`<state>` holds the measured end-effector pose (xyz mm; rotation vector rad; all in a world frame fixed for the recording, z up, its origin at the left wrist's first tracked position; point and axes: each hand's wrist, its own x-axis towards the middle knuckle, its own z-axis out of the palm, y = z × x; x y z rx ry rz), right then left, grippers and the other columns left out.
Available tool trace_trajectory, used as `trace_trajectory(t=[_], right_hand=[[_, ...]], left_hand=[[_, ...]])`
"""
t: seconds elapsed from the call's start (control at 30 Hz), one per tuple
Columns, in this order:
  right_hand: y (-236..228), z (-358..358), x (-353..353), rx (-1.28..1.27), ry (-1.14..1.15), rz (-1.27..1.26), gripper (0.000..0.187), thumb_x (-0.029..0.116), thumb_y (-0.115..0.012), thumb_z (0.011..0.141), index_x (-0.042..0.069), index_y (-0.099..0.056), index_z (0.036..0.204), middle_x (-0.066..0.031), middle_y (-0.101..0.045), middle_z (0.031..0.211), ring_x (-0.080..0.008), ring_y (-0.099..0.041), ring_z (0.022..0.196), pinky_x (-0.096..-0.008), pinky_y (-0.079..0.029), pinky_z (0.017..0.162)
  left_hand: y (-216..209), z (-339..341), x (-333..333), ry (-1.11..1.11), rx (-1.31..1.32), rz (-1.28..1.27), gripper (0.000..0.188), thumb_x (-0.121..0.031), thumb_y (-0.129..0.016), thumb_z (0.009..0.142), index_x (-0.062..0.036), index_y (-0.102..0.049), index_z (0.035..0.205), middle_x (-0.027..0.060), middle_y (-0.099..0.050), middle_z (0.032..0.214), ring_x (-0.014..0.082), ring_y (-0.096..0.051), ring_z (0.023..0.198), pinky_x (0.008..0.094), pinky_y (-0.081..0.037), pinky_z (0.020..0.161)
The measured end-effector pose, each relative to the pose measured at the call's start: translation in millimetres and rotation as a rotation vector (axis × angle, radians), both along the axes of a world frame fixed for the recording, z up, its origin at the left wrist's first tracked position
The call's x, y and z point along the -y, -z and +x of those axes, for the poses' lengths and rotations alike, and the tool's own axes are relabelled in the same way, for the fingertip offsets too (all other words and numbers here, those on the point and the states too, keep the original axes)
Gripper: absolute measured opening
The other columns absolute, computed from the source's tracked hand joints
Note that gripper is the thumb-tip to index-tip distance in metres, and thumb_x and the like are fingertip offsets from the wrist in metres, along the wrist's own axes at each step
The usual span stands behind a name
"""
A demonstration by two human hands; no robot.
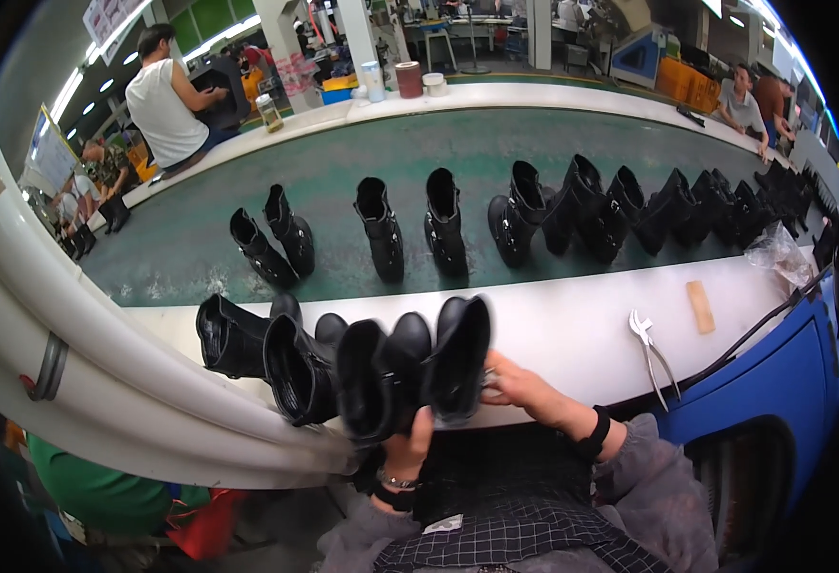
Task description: Inspecting and aligning manufactured boots on a conveyor belt in a shoe factory.
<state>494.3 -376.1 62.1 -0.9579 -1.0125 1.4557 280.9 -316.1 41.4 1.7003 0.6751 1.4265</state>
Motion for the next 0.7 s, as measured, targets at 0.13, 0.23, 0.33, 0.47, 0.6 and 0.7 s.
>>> trace_trajectory(t=[0.13, 0.23, 0.33, 0.47, 0.6, 0.7], right_hand=[[-43, 15, -69, 0.422, -0.266, -0.001, 0.036, 0.025, -0.055, 0.093, 0.0, -0.065, 0.116, -0.0168, -0.055, 0.134, -0.0175, -0.064, 0.094, -0.0301, -0.053, 0.079], [-70, 16, -144, 0.885, 0.251, 0.574, 0.019, 0.014, -0.055, 0.083, 0.003, -0.069, 0.089, -0.0173, -0.069, 0.081, -0.0296, -0.068, 0.073, -0.0364, -0.053, 0.07], [-82, 2, -204, 0.989, 0.386, 0.465, 0.065, 0.021, -0.065, 0.081, 0.007, -0.037, 0.138, -0.0196, -0.069, 0.084, -0.0367, -0.068, 0.082, -0.0408, -0.053, 0.075], [-84, -20, -252, 1.251, 0.334, 0.395, 0.057, 0.03, -0.069, 0.079, 0.006, -0.046, 0.125, -0.0212, -0.068, 0.084, -0.0397, -0.066, 0.083, -0.0464, -0.052, 0.075], [-82, -15, -275, 1.296, 0.365, 0.4, 0.04, 0.036, -0.07, 0.079, 0.003, -0.059, 0.099, -0.0213, -0.068, 0.087, -0.0401, -0.065, 0.085, -0.0481, -0.051, 0.076], [-97, 1, -279, 1.246, 0.453, 0.521, 0.034, 0.036, -0.069, 0.078, 0.002, -0.064, 0.082, -0.0212, -0.067, 0.081, -0.0381, -0.065, 0.082, -0.0458, -0.052, 0.074]], left_hand=[[36, -31, -10, -0.111, -0.035, -0.1, 0.04, -0.009, -0.062, 0.084, 0.0026, -0.058, 0.122, 0.0134, -0.063, 0.12, 0.0267, -0.06, 0.109, 0.0374, -0.042, 0.099], [6, -12, -4, -0.301, -0.059, 0.099, 0.037, -0.011, -0.064, 0.084, 0.0017, -0.062, 0.118, 0.0125, -0.063, 0.119, 0.0284, -0.06, 0.109, 0.0375, -0.043, 0.097], [20, -18, -9, -0.327, -0.259, 0.235, 0.037, -0.014, -0.065, 0.084, 0.0013, -0.063, 0.117, 0.0133, -0.063, 0.119, 0.0299, -0.059, 0.109, 0.0382, -0.043, 0.097], [31, -18, -7, -0.229, -0.178, 0.083, 0.039, -0.014, -0.063, 0.086, 0.0014, -0.061, 0.121, 0.0144, -0.063, 0.121, 0.0301, -0.059, 0.112, 0.0387, -0.043, 0.099], [33, -15, -5, -0.228, -0.176, 0.108, 0.038, -0.015, -0.062, 0.086, 0.0004, -0.061, 0.121, 0.0133, -0.063, 0.121, 0.03, -0.058, 0.113, 0.0395, -0.042, 0.1], [36, -19, -7, -0.299, -0.27, 0.132, 0.038, -0.016, -0.064, 0.084, -0.0013, -0.063, 0.119, 0.0126, -0.064, 0.12, 0.0299, -0.059, 0.112, 0.0398, -0.042, 0.099]])
